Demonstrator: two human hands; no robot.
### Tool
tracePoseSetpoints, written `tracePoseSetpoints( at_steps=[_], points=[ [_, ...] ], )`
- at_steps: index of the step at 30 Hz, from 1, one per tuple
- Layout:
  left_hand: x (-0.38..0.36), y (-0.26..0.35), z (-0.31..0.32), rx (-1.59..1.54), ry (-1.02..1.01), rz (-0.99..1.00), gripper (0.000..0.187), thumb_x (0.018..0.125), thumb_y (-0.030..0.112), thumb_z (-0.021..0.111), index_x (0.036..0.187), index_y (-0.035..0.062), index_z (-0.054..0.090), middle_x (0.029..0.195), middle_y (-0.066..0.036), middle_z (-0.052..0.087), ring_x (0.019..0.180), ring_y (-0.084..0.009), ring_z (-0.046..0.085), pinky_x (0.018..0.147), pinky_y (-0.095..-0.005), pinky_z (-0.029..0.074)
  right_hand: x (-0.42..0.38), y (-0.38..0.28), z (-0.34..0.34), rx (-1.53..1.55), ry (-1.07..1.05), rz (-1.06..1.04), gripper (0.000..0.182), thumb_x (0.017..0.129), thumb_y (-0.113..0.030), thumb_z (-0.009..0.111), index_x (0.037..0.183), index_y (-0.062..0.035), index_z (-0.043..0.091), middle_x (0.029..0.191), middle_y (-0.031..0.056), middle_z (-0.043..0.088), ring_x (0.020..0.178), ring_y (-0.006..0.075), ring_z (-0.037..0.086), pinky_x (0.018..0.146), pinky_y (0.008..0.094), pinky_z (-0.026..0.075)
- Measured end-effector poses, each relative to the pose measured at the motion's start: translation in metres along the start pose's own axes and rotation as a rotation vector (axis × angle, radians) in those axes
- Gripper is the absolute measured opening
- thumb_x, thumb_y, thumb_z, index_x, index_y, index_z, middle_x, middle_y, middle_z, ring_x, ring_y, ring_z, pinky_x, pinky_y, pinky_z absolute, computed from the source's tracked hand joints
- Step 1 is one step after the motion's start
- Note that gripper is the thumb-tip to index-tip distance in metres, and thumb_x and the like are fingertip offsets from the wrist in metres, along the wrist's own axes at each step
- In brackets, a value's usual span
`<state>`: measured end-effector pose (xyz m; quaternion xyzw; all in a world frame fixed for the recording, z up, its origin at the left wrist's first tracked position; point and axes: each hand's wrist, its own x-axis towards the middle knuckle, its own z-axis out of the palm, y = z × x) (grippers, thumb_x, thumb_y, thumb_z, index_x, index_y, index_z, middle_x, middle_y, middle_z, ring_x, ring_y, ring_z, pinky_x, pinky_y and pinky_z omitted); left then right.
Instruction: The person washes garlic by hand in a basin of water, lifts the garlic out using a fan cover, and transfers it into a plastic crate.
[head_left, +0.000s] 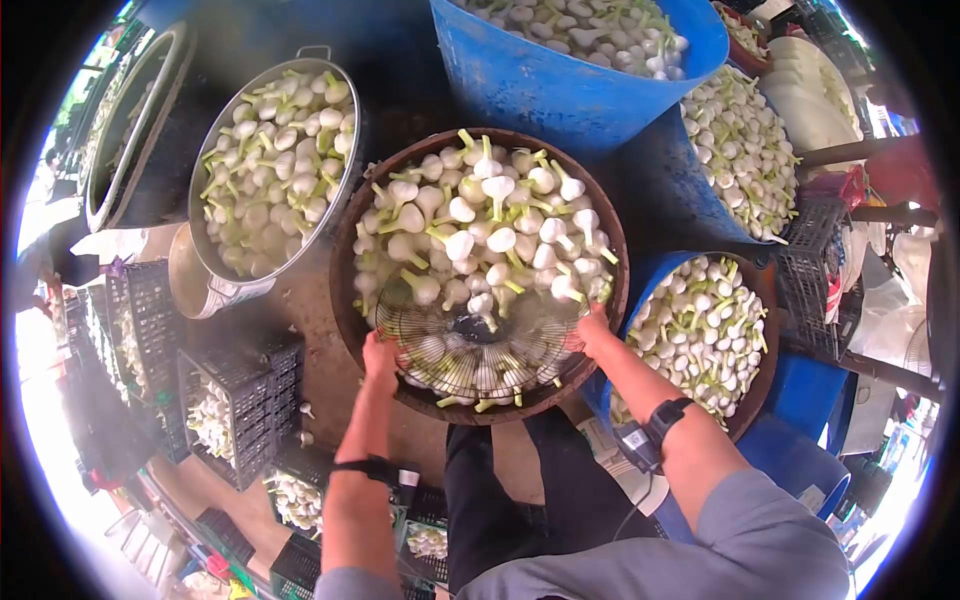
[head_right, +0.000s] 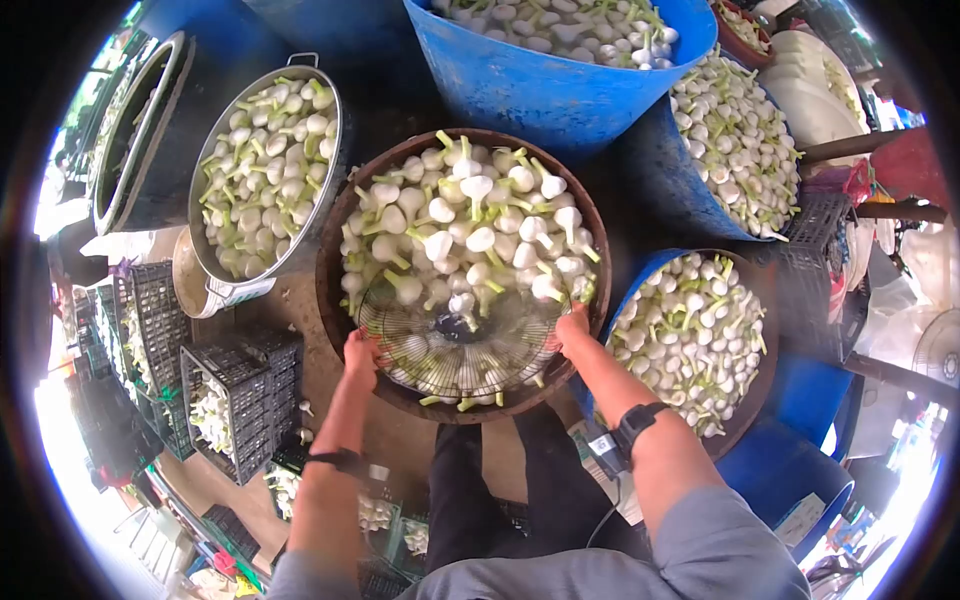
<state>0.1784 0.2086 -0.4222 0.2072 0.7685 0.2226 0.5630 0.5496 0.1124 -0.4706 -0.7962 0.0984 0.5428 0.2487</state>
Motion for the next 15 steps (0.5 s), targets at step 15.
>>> tracePoseSetpoints(
  at_steps=[15],
  points=[
    [0.208,-0.077,0.019,0.911,0.234,-0.017,0.022,0.085,0.019,0.052,0.101,0.0102,0.064,0.097,-0.006,0.065,0.086,-0.0217,0.063,0.067,-0.0338,0.05,0.148,0.018,0.036,0.395,0.25,-0.235,0.039,0.086,-0.018,0.056,0.122,-0.0046,0.049,0.121,0.0192,0.053,0.109,0.0345,0.053,0.09,0.0466,0.045]
  ],
)
